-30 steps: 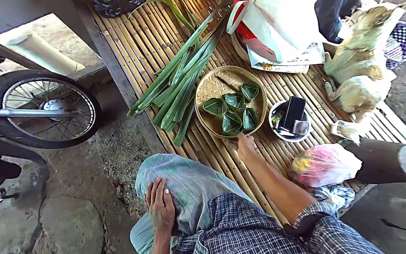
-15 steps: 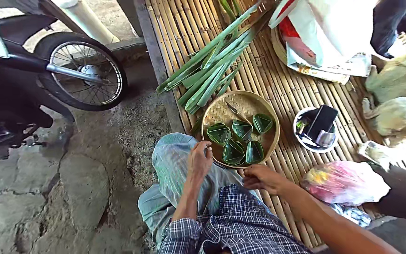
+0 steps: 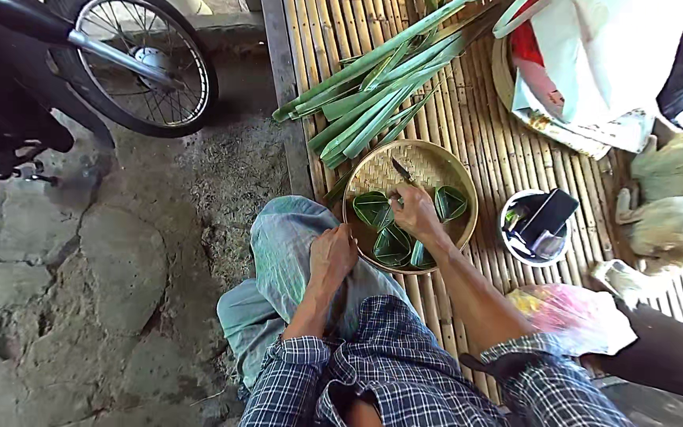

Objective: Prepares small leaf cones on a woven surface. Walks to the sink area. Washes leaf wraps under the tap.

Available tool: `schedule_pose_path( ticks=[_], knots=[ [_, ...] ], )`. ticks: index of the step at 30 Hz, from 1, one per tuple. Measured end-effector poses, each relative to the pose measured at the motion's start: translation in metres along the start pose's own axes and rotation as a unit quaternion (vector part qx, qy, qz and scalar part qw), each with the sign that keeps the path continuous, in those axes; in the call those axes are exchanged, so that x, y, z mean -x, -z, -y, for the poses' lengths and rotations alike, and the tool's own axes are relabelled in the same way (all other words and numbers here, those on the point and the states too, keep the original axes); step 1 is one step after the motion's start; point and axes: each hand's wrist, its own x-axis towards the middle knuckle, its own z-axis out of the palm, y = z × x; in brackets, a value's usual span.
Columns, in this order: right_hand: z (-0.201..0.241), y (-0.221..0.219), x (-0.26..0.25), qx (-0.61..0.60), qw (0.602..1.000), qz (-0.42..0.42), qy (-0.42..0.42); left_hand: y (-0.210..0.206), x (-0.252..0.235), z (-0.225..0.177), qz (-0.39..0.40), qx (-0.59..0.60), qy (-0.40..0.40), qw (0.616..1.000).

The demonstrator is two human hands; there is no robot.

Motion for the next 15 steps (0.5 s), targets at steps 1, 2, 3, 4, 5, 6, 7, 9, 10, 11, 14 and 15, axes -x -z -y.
schedule_pose_path(
  ticks=[1, 2, 3, 4, 5, 6, 7, 9, 10, 11, 14, 15],
  knots=[
    [0.007, -0.004, -0.004, 0.024, 0.999, 0.020, -0.023, -0.001, 0.002, 0.002, 0.000, 0.003, -0.012, 1.000],
    [0.014, -0.007, -0.008, 0.052, 0.996, 0.043, -0.051, -0.002, 0.002, 0.005, -0.006, 0.010, -0.029, 1.000],
    [0.018, -0.010, -0.014, 0.080, 0.992, 0.062, -0.075, -0.004, 0.002, 0.009, -0.014, 0.019, -0.046, 0.999],
    [0.020, -0.015, -0.021, 0.112, 0.986, 0.083, -0.094, -0.006, 0.004, 0.013, -0.023, 0.028, -0.062, 0.997],
    [0.021, -0.017, -0.024, 0.133, 0.981, 0.094, -0.104, -0.009, 0.005, 0.017, -0.038, 0.040, -0.077, 0.995],
    [0.022, -0.016, -0.024, 0.144, 0.980, 0.092, -0.104, -0.010, 0.006, 0.020, -0.054, 0.054, -0.090, 0.993],
    [0.022, -0.012, -0.022, 0.143, 0.982, 0.079, -0.098, -0.011, 0.008, 0.023, -0.069, 0.066, -0.101, 0.990],
    [0.017, 0.002, -0.022, 0.139, 0.983, 0.053, -0.102, -0.013, 0.011, 0.028, -0.089, 0.088, -0.114, 0.985],
    [0.011, 0.013, -0.021, 0.128, 0.986, 0.031, -0.107, -0.014, 0.012, 0.029, -0.101, 0.098, -0.119, 0.983],
    [0.004, 0.024, -0.022, 0.119, 0.987, 0.001, -0.110, -0.015, 0.012, 0.030, -0.110, 0.104, -0.123, 0.981],
    [-0.020, 0.057, -0.036, 0.112, 0.981, -0.078, -0.138, -0.016, 0.013, 0.030, -0.126, 0.112, -0.133, 0.977],
    [-0.029, 0.063, -0.045, 0.118, 0.977, -0.099, -0.147, -0.016, 0.013, 0.030, -0.129, 0.112, -0.137, 0.976]
  ],
)
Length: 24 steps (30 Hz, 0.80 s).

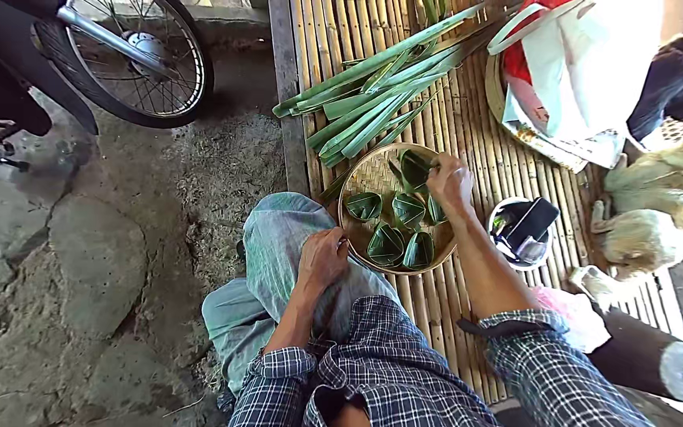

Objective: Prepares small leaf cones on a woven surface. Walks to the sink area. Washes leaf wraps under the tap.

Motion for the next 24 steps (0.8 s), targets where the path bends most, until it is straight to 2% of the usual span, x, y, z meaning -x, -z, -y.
schedule_pose_path(
  ticks=[2, 5, 9, 11, 16, 18, 24],
  knots=[
    [-0.013, -0.005, -0.022, 0.014, 0.999, -0.024, -0.017, 0.000, -0.002, 0.001, -0.004, 0.001, -0.006, 1.000],
    [-0.023, -0.021, -0.045, 0.024, 0.999, -0.001, -0.024, -0.001, -0.003, 0.001, -0.010, 0.000, -0.008, 1.000],
    [-0.018, -0.037, -0.041, 0.028, 0.999, -0.029, -0.026, -0.001, -0.002, 0.000, -0.026, 0.001, -0.016, 1.000],
    [-0.008, -0.038, -0.021, 0.012, 0.998, -0.054, 0.029, -0.003, -0.003, 0.001, -0.031, -0.005, -0.015, 0.999],
    [0.009, -0.067, 0.033, -0.035, 0.963, 0.042, 0.265, -0.005, -0.010, 0.000, 0.022, -0.028, -0.006, 0.999],
    [0.020, -0.083, 0.039, -0.025, 0.954, 0.055, 0.294, -0.006, -0.009, 0.002, 0.033, -0.037, -0.007, 0.999],
    [0.048, -0.094, 0.007, 0.045, 0.956, 0.087, 0.278, -0.003, -0.004, -0.001, 0.013, -0.020, -0.006, 1.000]
  ],
)
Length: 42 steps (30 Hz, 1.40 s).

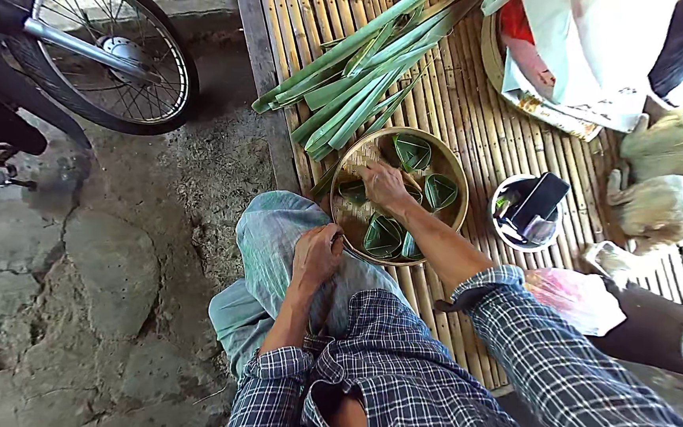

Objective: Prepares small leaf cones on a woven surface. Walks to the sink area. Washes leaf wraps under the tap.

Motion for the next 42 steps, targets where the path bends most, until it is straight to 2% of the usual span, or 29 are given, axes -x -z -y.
schedule_pose_path(
  ticks=[4, 6, 9, 13, 17, 20, 23, 25, 28, 32, 37, 39, 42],
  knots=[
    [-0.023, 0.007, -0.013, -0.014, 0.996, -0.071, 0.059, -0.001, 0.003, 0.001, -0.014, 0.009, 0.007, 1.000],
    [-0.030, 0.014, -0.003, -0.036, 0.994, -0.087, 0.045, -0.001, 0.005, 0.001, -0.011, 0.007, 0.006, 1.000],
    [-0.047, 0.032, 0.023, -0.084, 0.989, -0.105, -0.057, 0.000, 0.003, 0.000, -0.011, -0.002, 0.002, 1.000],
    [-0.081, 0.048, 0.070, -0.140, 0.948, -0.111, -0.265, 0.002, -0.004, -0.014, 0.023, -0.009, 0.045, 0.999],
    [-0.095, 0.040, 0.108, -0.090, 0.936, -0.058, -0.337, -0.009, -0.024, -0.050, 0.066, 0.047, 0.119, 0.990],
    [-0.090, 0.036, 0.122, -0.074, 0.935, -0.060, -0.342, -0.029, -0.036, -0.080, 0.124, 0.050, 0.166, 0.977],
    [-0.072, 0.043, 0.133, -0.105, 0.945, -0.060, -0.303, -0.050, -0.044, -0.093, 0.173, 0.011, 0.197, 0.965],
    [-0.064, 0.042, 0.134, -0.108, 0.952, -0.027, -0.286, -0.060, -0.050, -0.090, 0.173, -0.012, 0.202, 0.964],
    [-0.054, 0.033, 0.139, -0.088, 0.946, 0.062, -0.305, -0.061, -0.058, -0.083, 0.201, 0.003, 0.201, 0.959],
    [-0.048, 0.017, 0.146, -0.093, 0.925, 0.122, -0.348, -0.042, -0.061, -0.073, 0.231, 0.078, 0.202, 0.949],
    [-0.058, 0.032, 0.157, -0.137, 0.916, 0.109, -0.360, 0.009, -0.046, -0.047, 0.172, 0.175, 0.184, 0.952],
    [-0.065, 0.045, 0.156, -0.159, 0.927, 0.085, -0.328, 0.026, -0.051, -0.039, 0.161, 0.159, 0.160, 0.961],
    [-0.075, 0.054, 0.140, -0.195, 0.942, 0.012, -0.272, 0.034, -0.084, -0.038, 0.165, 0.068, 0.085, 0.980]
  ],
)
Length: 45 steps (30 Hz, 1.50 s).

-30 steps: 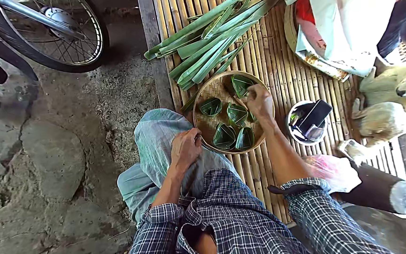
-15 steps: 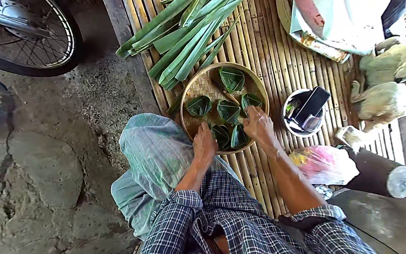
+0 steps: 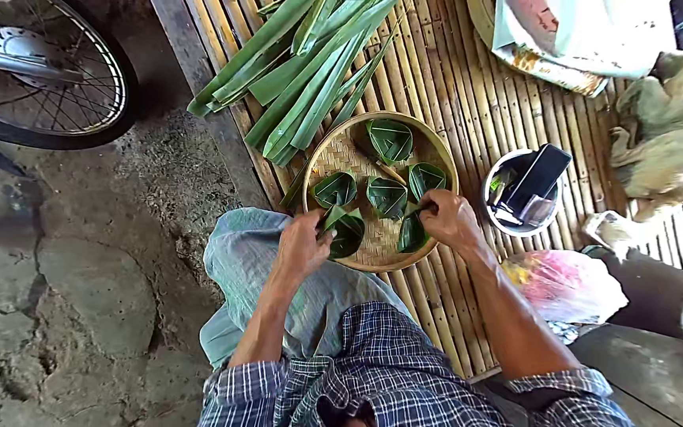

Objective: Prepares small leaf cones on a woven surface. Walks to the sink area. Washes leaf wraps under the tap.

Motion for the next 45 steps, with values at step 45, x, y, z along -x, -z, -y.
schedule_pose_path(
  ticks=[45],
  knots=[
    [0.104, -0.022, 0.026, -0.017, 0.995, 0.057, 0.084, -0.049, 0.000, 0.005, 0.086, 0.495, 0.039, 0.864]
  ],
)
